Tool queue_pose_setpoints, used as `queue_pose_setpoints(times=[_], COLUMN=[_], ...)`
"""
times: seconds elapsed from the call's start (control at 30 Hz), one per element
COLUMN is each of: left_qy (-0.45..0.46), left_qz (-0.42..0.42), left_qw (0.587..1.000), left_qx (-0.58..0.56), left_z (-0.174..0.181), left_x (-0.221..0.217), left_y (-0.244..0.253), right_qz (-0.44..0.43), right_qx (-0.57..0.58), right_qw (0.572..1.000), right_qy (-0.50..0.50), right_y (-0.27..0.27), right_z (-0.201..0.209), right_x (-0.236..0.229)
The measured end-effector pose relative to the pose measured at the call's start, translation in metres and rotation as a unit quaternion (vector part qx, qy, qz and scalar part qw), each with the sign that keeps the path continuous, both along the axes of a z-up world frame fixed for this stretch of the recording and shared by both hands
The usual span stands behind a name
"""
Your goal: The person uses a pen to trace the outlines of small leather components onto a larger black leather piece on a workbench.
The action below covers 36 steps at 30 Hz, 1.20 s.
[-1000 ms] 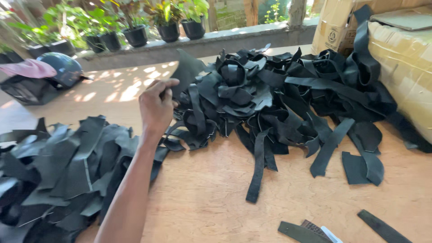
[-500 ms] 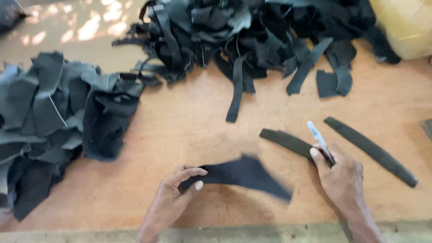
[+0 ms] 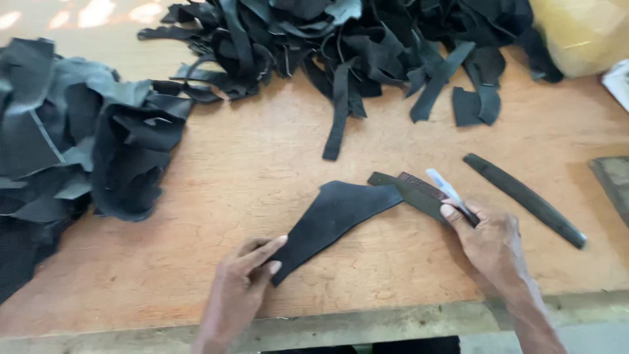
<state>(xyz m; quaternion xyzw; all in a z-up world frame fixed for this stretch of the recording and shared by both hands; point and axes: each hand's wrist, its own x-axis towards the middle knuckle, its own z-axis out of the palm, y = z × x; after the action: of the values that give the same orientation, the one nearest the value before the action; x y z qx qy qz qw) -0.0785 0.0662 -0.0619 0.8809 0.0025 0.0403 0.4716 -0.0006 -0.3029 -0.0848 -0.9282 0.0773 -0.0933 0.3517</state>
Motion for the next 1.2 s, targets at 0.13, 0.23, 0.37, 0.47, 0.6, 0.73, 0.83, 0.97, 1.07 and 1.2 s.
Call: queue_pose_setpoints(times=[0.13, 0.23, 0.37, 0.47, 0.6, 0.73, 0.83, 0.97, 1.07, 1.2], left_qy=[0.032, 0.042, 0.047, 0.058, -0.125, -0.035, 0.023, 0.009, 0.021, 0.044], left_qz=[-0.065, -0.083, -0.05, 0.006, -0.051, -0.059, -0.029, -0.055, -0.067, -0.077], left_qw=[0.997, 0.995, 0.996, 0.995, 0.989, 0.992, 0.997, 0.996, 0.995, 0.994], left_qx=[0.037, 0.024, 0.063, 0.086, 0.062, 0.104, 0.062, 0.063, 0.072, 0.071], left_z=[-0.005, -0.015, -0.021, -0.024, -0.019, -0.02, -0.013, -0.003, 0.0, 0.001], left_x=[0.003, 0.001, 0.001, -0.006, -0.008, -0.006, -0.009, -0.005, -0.005, -0.004], left_y=[0.027, 0.035, 0.028, 0.022, 0.018, 0.013, 0.011, 0.01, 0.011, 0.012], right_qz=[0.019, 0.029, 0.028, -0.059, 0.012, -0.072, -0.07, -0.015, 0.015, 0.014], right_qx=[0.052, 0.1, 0.106, 0.078, -0.118, -0.122, -0.129, -0.094, 0.057, 0.058], right_qw=[0.997, 0.991, 0.989, 0.98, 0.988, 0.966, 0.962, 0.983, 0.994, 0.995], right_qy=[0.046, 0.081, 0.096, 0.175, 0.099, 0.214, 0.229, 0.155, 0.096, 0.083], right_y=[-0.01, -0.017, -0.025, -0.033, -0.051, -0.07, -0.092, -0.13, -0.155, -0.161], right_z=[0.009, 0.009, 0.018, 0.024, 0.029, 0.011, -0.008, -0.044, -0.073, -0.08], right_x=[-0.016, -0.024, -0.022, -0.025, -0.019, -0.014, -0.011, -0.005, 0.003, 0.009])
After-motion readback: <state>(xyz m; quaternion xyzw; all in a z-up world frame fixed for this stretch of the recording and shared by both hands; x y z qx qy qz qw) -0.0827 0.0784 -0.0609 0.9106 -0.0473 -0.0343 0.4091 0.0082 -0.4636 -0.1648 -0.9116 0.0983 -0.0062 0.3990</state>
